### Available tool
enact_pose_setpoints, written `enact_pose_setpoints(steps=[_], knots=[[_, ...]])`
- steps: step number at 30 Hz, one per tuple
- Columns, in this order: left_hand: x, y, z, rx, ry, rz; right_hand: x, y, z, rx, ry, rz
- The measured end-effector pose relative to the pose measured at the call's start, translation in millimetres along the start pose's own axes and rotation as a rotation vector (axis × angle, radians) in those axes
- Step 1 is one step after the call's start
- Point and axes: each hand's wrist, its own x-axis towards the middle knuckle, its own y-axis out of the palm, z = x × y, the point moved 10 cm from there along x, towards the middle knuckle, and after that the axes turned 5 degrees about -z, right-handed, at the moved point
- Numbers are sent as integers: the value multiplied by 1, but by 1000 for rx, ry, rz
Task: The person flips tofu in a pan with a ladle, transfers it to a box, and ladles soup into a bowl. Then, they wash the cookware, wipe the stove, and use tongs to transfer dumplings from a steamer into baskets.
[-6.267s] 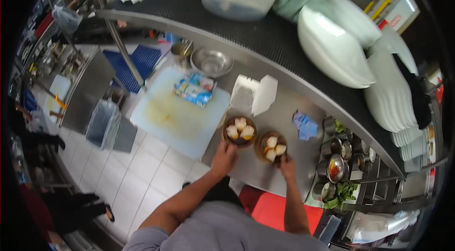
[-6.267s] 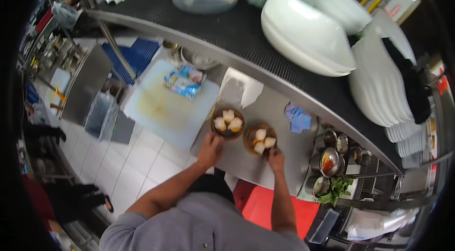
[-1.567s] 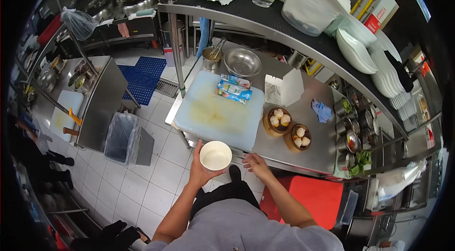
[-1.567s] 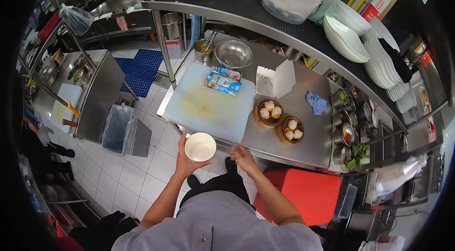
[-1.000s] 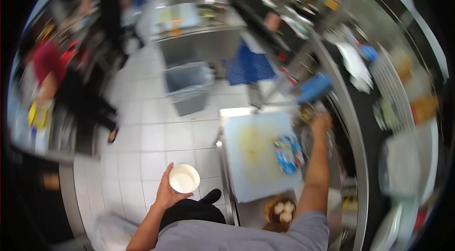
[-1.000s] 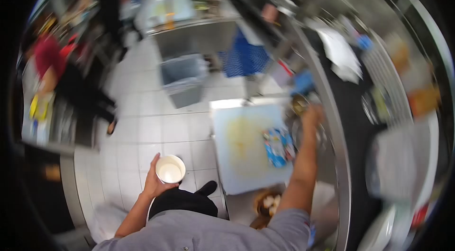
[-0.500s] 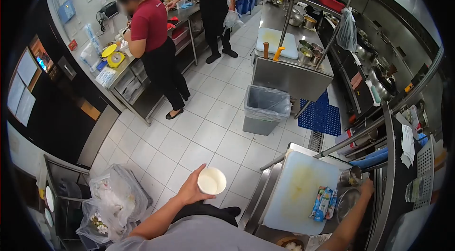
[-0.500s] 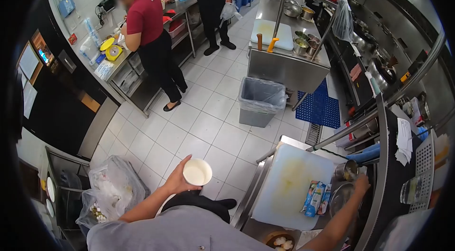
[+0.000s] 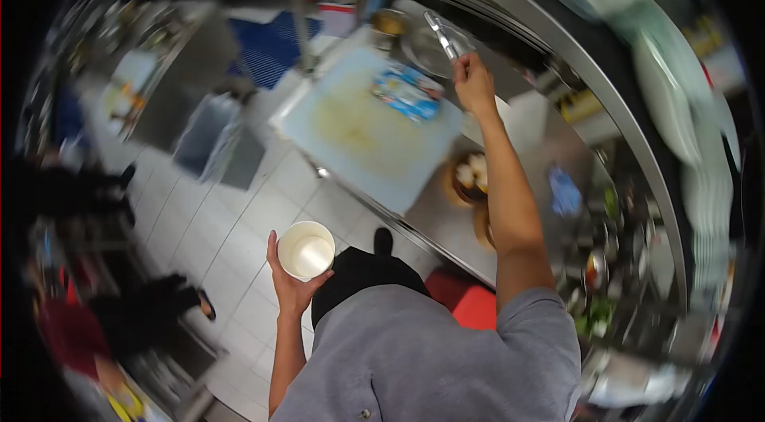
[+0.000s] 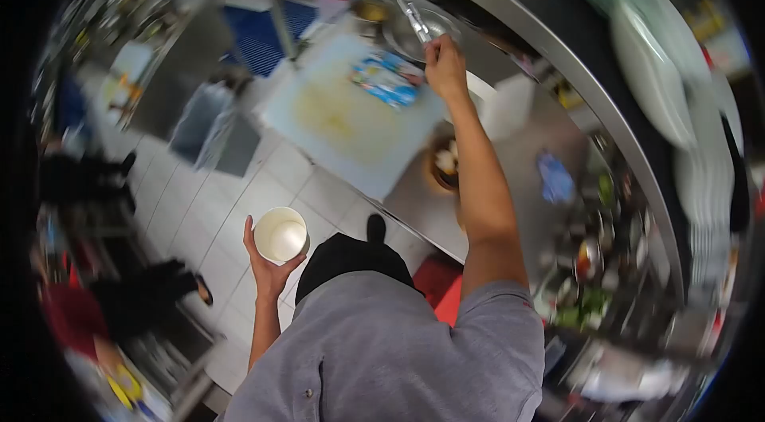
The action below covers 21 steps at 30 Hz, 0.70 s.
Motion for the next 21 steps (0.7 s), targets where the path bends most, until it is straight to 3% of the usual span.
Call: enact_pose_setpoints(steps=[2,3,5,7,10,12,14,18,20,21], knots=[[12,12,12,101,121,177,-67,-65,-42,402,357,-65],[17,19,10,103,154,283,-104,-106,-56,187,485,-28],[13,37,-1,111,220,467,-191,-190,-76,265,706,-247],[20,56,0,136,213,583,-273,-257,-79,157,799,-367],[21,100,-16,204,407,646,-384,-311,-74,94,897,-572],[6,136,-39,212,523,683,-467,-318,-110,-56,899,-621],[-12,176,-39,212,434,746,-490,-280,-87,162,1252,-675],[-47,237,-34,216,408,685,-510,-225,-127,117,1015,-729],[-55,254,-31,244,427,600,-513,-191,-141,186,1177,-736],[-59,261,-30,226,424,563,-488,-187,-124,306,1164,-738]])
